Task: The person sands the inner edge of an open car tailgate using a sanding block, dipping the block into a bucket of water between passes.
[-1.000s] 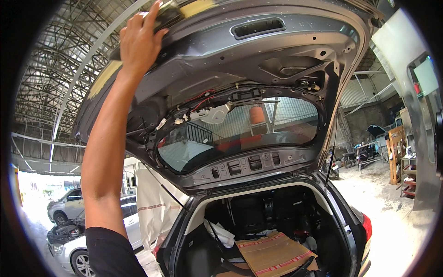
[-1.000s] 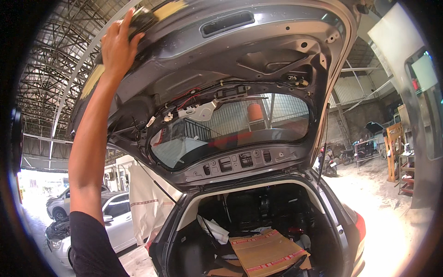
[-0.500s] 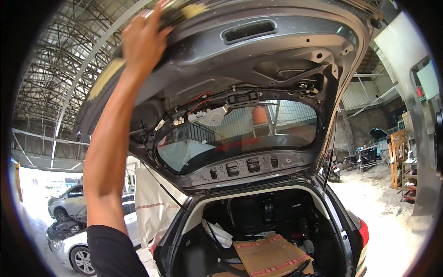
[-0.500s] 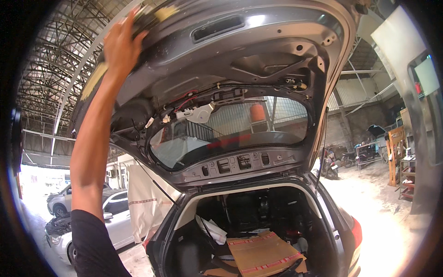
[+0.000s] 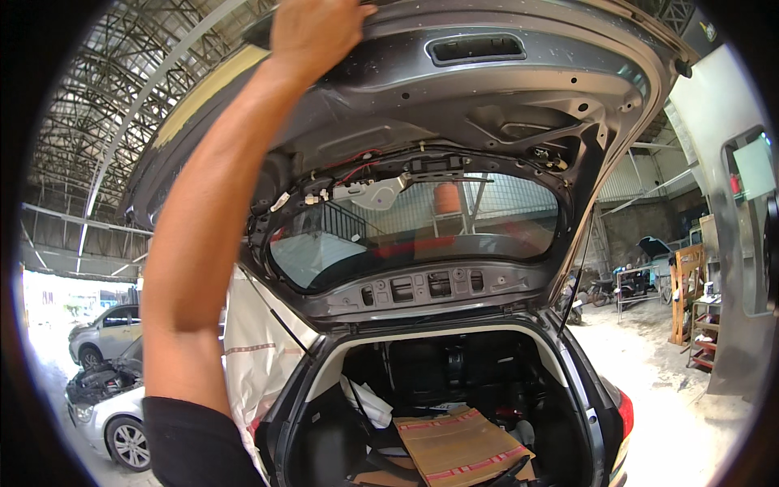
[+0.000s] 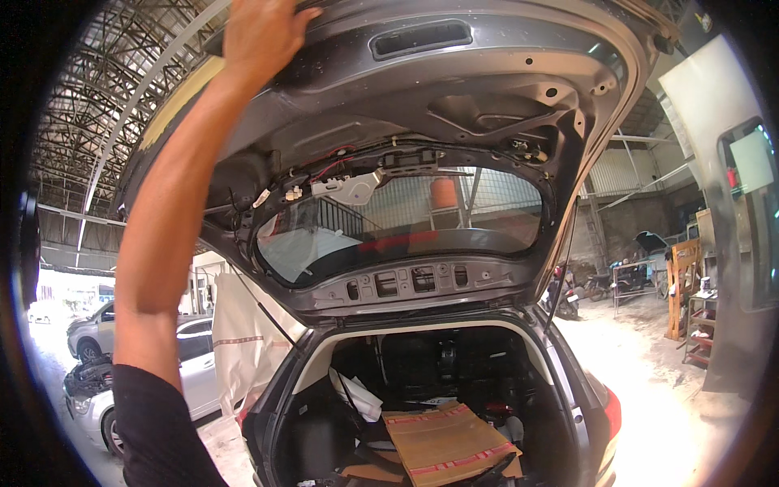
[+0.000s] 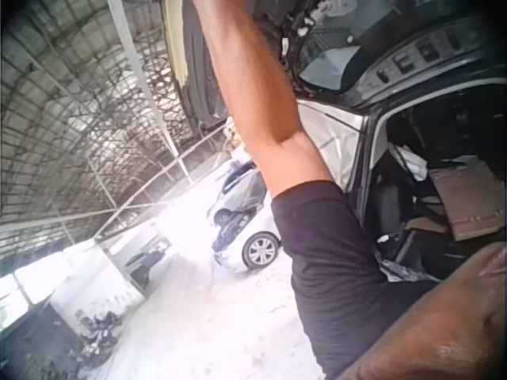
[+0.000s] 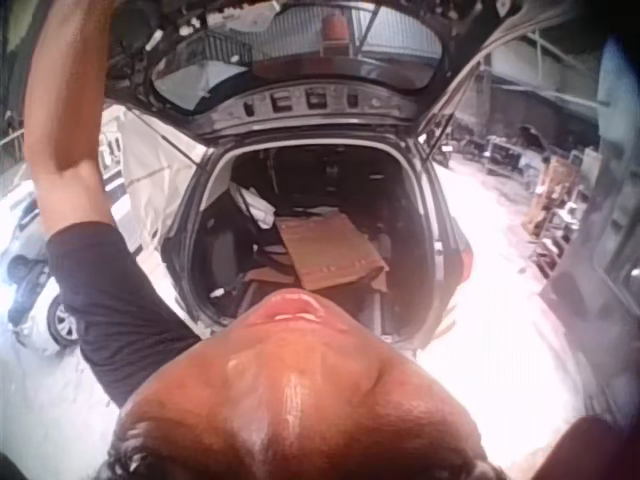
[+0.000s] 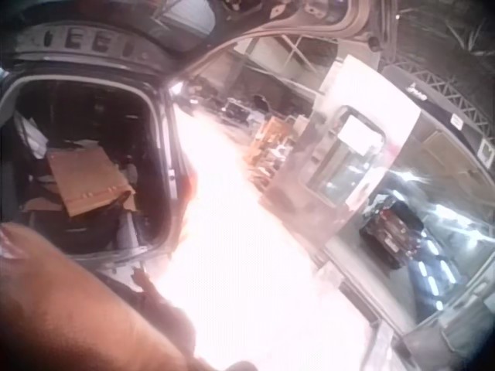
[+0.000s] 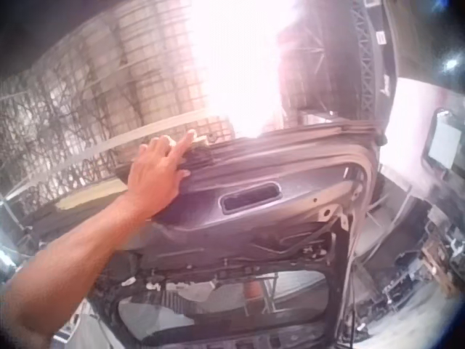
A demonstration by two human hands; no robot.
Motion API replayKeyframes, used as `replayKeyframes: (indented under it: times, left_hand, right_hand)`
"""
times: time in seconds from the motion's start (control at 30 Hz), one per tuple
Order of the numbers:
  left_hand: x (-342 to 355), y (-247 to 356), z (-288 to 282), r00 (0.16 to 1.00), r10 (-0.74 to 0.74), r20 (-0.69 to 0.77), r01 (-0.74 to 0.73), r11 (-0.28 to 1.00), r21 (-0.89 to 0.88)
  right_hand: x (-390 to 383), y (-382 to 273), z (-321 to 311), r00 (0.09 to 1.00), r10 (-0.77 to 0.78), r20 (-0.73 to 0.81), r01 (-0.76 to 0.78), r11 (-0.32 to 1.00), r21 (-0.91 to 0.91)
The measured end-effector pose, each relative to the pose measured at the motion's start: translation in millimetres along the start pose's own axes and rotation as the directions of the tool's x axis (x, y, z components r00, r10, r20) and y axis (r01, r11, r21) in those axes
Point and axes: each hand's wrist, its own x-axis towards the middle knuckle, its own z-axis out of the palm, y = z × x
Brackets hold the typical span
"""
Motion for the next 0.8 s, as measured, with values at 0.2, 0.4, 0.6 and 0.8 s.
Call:
replayKeyframes:
  times: [0.2, 0.4, 0.6, 0.8]
  left_hand:
    - [-72, -74, -15, 0.998, -0.042, 0.036, 0.036, 0.989, 0.141]
    - [-7, -18, -14, 0.994, -0.041, 0.104, 0.038, 0.999, 0.027]
    - [-25, -31, -25, 0.996, -0.062, 0.057, 0.059, 0.997, 0.042]
    - [-16, -39, -30, 0.980, -0.060, 0.188, 0.060, 0.998, 0.007]
  right_hand:
    - [-4, 25, 6, 0.999, -0.019, -0.026, 0.019, 1.000, -0.017]
    - [16, 4, 16, 0.999, -0.018, -0.034, 0.017, 0.999, -0.050]
    - [5, -6, 20, 0.995, 0.075, 0.060, -0.076, 0.997, 0.014]
    - [19, -5, 12, 0.999, 0.013, -0.051, -0.012, 1.000, 0.024]
